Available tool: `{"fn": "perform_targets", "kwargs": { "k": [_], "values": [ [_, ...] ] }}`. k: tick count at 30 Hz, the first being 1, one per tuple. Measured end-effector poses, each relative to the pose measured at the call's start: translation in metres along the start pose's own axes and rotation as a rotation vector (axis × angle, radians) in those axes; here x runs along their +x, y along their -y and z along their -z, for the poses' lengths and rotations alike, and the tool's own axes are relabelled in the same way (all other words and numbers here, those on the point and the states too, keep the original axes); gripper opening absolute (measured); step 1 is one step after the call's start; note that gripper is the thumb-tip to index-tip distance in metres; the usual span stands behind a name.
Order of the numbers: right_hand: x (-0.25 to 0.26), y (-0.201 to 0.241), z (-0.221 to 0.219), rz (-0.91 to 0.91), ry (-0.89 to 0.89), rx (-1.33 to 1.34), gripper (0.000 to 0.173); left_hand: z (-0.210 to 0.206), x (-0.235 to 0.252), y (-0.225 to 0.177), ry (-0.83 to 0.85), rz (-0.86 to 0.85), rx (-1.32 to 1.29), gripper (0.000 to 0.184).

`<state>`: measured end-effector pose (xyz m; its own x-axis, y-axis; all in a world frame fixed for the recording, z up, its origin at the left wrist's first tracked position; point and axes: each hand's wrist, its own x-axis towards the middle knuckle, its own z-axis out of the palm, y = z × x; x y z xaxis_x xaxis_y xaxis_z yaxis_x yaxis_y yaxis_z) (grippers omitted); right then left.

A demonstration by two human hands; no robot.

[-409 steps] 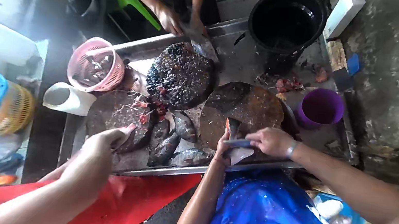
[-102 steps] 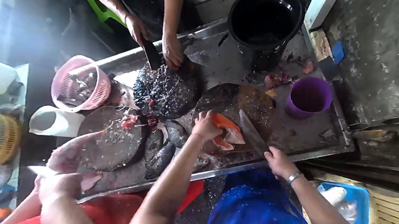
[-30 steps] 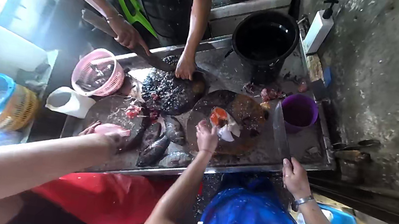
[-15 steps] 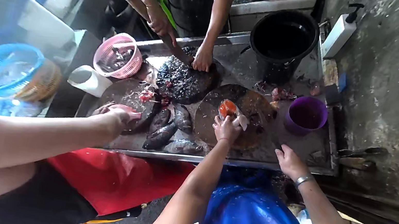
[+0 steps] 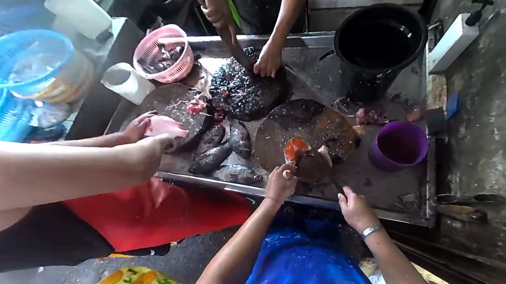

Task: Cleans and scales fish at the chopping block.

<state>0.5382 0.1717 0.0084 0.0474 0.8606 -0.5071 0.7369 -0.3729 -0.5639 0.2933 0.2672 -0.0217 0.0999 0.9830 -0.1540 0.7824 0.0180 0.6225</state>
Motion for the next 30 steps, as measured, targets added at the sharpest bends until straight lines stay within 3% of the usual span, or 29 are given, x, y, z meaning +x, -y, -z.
{"fn": "perform_targets", "kwargs": {
  "k": [4,10,16,19,21,26,28,30],
  "values": [
    [-0.011,0.005,-0.008,0.063,-0.043,-0.024,0.045,-0.001,-0.007,0.005,-0.031,0.025,0.026,0.049],
    [0.000,0.055,-0.030,0.158,-0.207,0.018,0.045,0.008,-0.005,0.009,0.010,0.026,-0.037,0.049],
    [0.040,0.092,-0.044,0.059,-0.156,-0.092,0.041,0.008,0.002,0.028,0.070,-0.066,-0.097,0.046],
    [0.035,0.109,-0.035,0.064,-0.230,-0.085,0.039,0.012,0.005,0.031,0.099,-0.064,-0.140,0.047],
    [0.018,0.139,-0.013,0.162,-0.380,-0.051,0.037,0.012,0.005,0.034,0.123,-0.060,-0.156,0.047],
    [-0.023,0.233,0.043,0.751,-0.891,0.151,0.046,0.009,0.007,0.038,0.150,-0.026,-0.199,0.047],
    [-0.008,0.225,0.022,0.797,-0.935,0.262,0.050,0.006,0.008,0.039,0.127,-0.031,-0.203,0.046],
    [0.030,0.175,-0.033,0.661,-0.886,0.241,0.052,0.005,0.010,0.039,0.093,-0.027,-0.214,0.042]
  ]
}}
